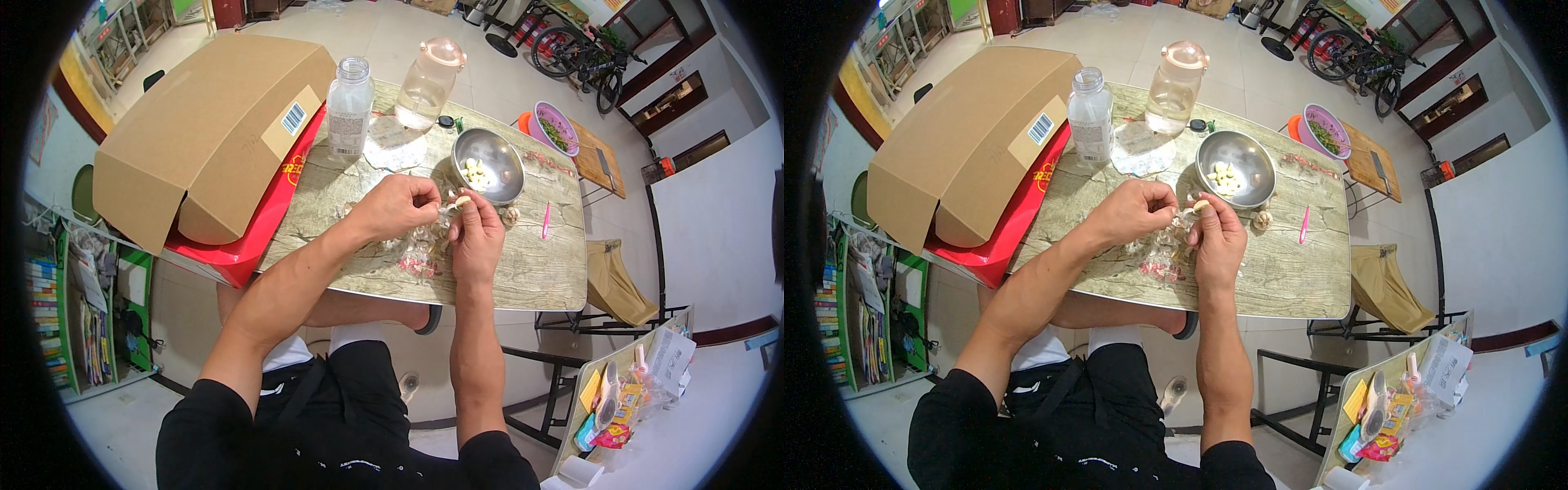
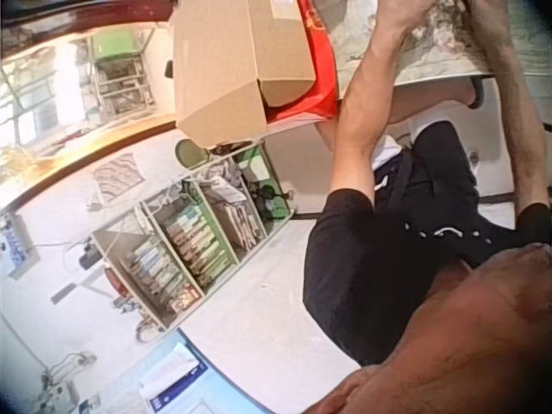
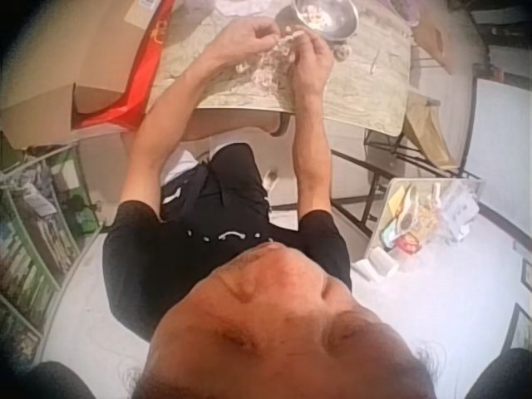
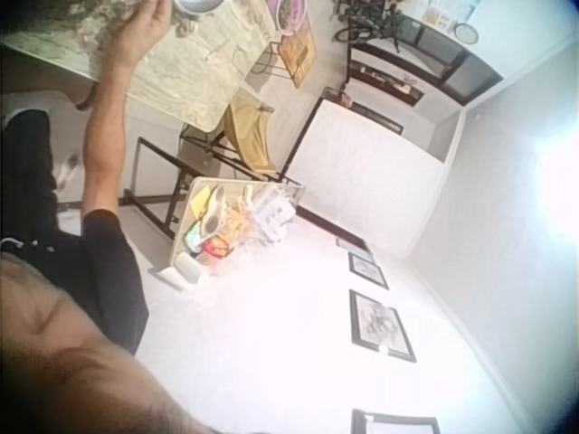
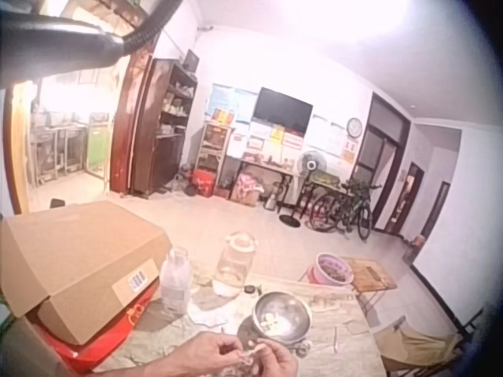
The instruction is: The person sits on the floor and peels garlic cloves by hand, separating them from the bulb and removing the outer skin. The peeled cloves are placed into a metal bowl on the floor, while the discarded skins accumulate nearby.
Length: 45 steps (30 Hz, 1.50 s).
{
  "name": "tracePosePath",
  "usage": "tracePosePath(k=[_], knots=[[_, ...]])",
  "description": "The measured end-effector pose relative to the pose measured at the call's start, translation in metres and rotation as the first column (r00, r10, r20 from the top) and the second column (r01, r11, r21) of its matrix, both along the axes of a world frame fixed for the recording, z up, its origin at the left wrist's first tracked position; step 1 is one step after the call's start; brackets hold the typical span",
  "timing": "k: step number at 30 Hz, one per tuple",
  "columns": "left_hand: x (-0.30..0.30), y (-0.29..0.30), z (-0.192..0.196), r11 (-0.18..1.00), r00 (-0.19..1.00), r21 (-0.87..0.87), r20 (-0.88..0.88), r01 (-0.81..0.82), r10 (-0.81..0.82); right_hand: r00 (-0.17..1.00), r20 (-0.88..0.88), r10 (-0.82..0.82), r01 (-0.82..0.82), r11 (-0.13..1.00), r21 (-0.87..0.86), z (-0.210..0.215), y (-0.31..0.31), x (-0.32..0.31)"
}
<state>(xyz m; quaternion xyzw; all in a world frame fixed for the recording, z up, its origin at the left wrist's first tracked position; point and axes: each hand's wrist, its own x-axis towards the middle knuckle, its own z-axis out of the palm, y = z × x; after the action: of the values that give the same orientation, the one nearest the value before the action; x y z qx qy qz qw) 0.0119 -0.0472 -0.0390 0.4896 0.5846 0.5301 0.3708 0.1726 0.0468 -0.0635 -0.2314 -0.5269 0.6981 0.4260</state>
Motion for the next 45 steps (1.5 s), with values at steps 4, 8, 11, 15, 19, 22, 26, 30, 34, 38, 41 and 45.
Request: tracePosePath(k=[4, 8, 11, 15, 19, 22, 26, 30, 34, 38, 41, 45], knots=[[0.002, 0.001, -0.006, 0.996, 0.998, 0.072, -0.044, -0.043, 0.046, 1.0, -0.004, 0.009, -0.009, 1.0, 0.01, 0.0, 0.0, 0.0], [0.005, 0.005, -0.008, 0.983, 0.998, 0.17, -0.019, -0.061, 0.065, 0.998, 0.06, -0.002, -0.001, 0.998, 0.058, 0.001, -0.001, 0.001], [0.007, 0.002, 0.001, 0.985, 0.995, 0.152, -0.04, -0.085, 0.092, 0.983, 0.177, -0.047, 0.014, 0.983, 0.182, 0.002, -0.003, 0.001], [0.004, 0.003, -0.005, 0.971, 0.987, 0.223, -0.112, -0.084, 0.112, 0.96, 0.259, -0.108, -0.005, 0.915, 0.403, 0.008, -0.009, -0.002], [0.003, 0.004, -0.008, 0.97, 0.958, 0.231, -0.25, -0.08, 0.138, 0.947, 0.296, -0.128, -0.038, 0.867, 0.497, 0.007, -0.009, -0.002], [0.001, 0.004, -0.01, 0.971, 0.944, 0.224, -0.296, -0.082, 0.148, 0.942, 0.307, -0.137, -0.05, 0.846, 0.531, 0.007, -0.01, -0.002], [0.001, 0.003, -0.007, 0.975, 0.943, 0.194, -0.292, -0.106, 0.16, 0.938, 0.31, -0.157, -0.062, 0.803, 0.593, 0.007, -0.011, -0.001], [0.003, 0.002, -0.009, 0.982, 0.973, 0.137, -0.173, -0.13, 0.153, 0.93, 0.314, -0.193, -0.068, 0.748, 0.661, 0.001, -0.007, -0.002], [0.005, 0.003, -0.009, 0.98, 0.977, 0.107, -0.117, -0.168, 0.18, 0.926, 0.329, -0.187, -0.078, 0.756, 0.649, 0.006, -0.01, -0.001], [0.005, 0.003, -0.006, 0.986, 0.985, 0.064, -0.066, -0.153, 0.157, 0.933, 0.333, -0.137, -0.08, 0.822, 0.563, 0.01, -0.014, -0.003], [0.003, 0.003, -0.007, 0.988, 0.989, 0.038, -0.022, -0.146, 0.147, 0.942, 0.323, -0.096, -0.068, 0.885, 0.461, 0.01, -0.015, -0.005], [0.005, 0.003, -0.007, 0.985, 0.988, 0.076, 0.011, -0.155, 0.155, 0.964, 0.266, -0.003, -0.044, 0.985, 0.169, 0.003, -0.009, -0.001]])
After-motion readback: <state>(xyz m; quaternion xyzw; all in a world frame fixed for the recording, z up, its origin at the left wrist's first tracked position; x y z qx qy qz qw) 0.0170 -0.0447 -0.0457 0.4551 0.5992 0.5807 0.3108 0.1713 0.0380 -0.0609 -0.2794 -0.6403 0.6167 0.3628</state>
